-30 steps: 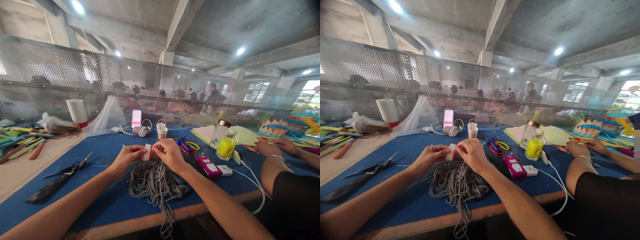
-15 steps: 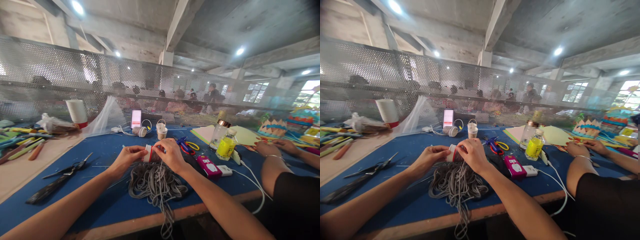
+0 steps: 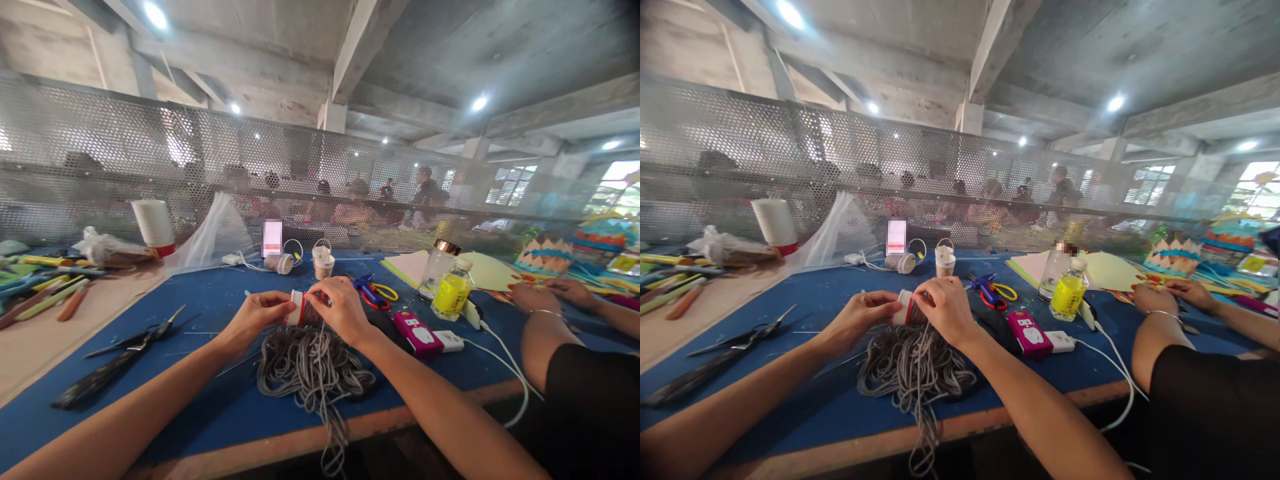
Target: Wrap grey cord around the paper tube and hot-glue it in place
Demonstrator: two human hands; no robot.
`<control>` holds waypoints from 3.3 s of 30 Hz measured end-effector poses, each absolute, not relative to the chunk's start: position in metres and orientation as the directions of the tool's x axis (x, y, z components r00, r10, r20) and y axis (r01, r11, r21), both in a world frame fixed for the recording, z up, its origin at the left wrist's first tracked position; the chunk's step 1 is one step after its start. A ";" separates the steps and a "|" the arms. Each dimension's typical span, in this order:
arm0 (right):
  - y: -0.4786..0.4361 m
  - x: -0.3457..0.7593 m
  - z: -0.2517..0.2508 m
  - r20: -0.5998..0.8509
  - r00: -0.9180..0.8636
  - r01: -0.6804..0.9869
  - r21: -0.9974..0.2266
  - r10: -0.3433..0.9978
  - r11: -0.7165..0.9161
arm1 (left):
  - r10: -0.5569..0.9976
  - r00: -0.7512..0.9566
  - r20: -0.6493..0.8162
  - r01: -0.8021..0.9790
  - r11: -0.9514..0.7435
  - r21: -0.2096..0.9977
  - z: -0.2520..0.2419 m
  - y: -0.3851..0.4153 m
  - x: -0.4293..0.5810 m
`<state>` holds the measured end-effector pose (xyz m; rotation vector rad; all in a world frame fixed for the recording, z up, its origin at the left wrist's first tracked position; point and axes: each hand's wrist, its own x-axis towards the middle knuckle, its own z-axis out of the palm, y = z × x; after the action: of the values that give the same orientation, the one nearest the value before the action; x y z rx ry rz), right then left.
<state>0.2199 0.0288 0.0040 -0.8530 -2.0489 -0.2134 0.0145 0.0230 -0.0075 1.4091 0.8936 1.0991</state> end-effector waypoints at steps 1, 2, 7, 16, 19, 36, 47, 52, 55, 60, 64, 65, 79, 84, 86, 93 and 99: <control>0.029 0.220 0.004 0.784 -0.376 0.643 -0.162 0.493 0.749 | 0.945 0.294 0.143 -0.056 -0.133 0.990 -0.008 0.023 0.015; 0.029 0.220 0.004 0.783 -0.376 0.643 -0.164 0.496 0.748 | 0.943 0.298 0.145 -0.055 -0.134 0.989 -0.008 0.024 0.015; 0.028 0.220 0.003 0.778 -0.375 0.648 -0.170 0.505 0.743 | 0.942 0.300 0.151 -0.053 -0.142 0.988 -0.007 0.023 0.015; 0.028 0.220 0.004 0.773 -0.375 0.663 -0.162 0.512 0.731 | 0.944 0.296 0.148 -0.026 -0.147 0.989 -0.005 0.020 0.016; 0.028 0.220 0.003 0.770 -0.375 0.666 -0.163 0.516 0.727 | 0.942 0.302 0.145 -0.029 -0.143 0.989 -0.005 0.020 0.016; 0.029 0.220 0.002 0.767 -0.374 0.672 -0.164 0.522 0.722 | 0.941 0.305 0.145 -0.005 -0.150 0.989 -0.004 0.019 0.016; 0.030 0.220 0.001 0.766 -0.373 0.677 -0.161 0.523 0.719 | 0.941 0.301 0.151 0.009 -0.161 0.987 -0.005 0.020 0.016; 0.031 0.220 0.000 0.768 -0.371 0.675 -0.162 0.522 0.719 | 0.938 0.314 0.145 0.001 -0.153 0.988 -0.005 0.019 0.016; 0.031 0.220 0.000 0.770 -0.369 0.679 -0.160 0.521 0.716 | 0.942 0.307 0.138 0.008 -0.148 0.989 -0.004 0.019 0.016; 0.032 0.220 0.000 0.762 -0.377 0.678 -0.161 0.527 0.717 | 0.945 0.297 0.136 0.002 -0.143 0.990 -0.003 0.019 0.017; 0.031 0.220 0.000 0.761 -0.374 0.679 -0.164 0.529 0.716 | 0.939 0.315 0.136 -0.014 -0.138 0.990 -0.004 0.019 0.017; 0.031 0.220 0.000 0.761 -0.375 0.679 -0.163 0.529 0.716 | 0.938 0.318 0.136 -0.017 -0.138 0.990 -0.005 0.019 0.017; 0.032 0.220 0.000 0.761 -0.374 0.676 -0.168 0.530 0.717 | 0.935 0.328 0.133 -0.010 -0.137 0.991 -0.004 0.018 0.016; 0.032 0.220 0.000 0.758 -0.375 0.678 -0.168 0.533 0.715 | 0.937 0.324 0.131 0.001 -0.138 0.990 -0.006 0.019 0.016; 0.032 0.220 0.000 0.756 -0.377 0.679 -0.168 0.536 0.715 | 0.935 0.329 0.131 0.004 -0.140 0.990 -0.007 0.020 0.016; 0.033 0.219 -0.001 0.754 -0.378 0.678 -0.170 0.537 0.716 | 0.933 0.332 0.136 0.001 -0.144 0.990 -0.007 0.021 0.016; 0.033 0.220 0.000 0.757 -0.375 0.683 -0.165 0.535 0.711 | 0.927 0.343 0.155 0.000 -0.165 0.986 -0.008 0.021 0.015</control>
<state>0.2195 0.0327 -0.0005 -0.9262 -2.0670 -0.2208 0.0147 0.0210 -0.0080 1.4931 0.8847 1.0447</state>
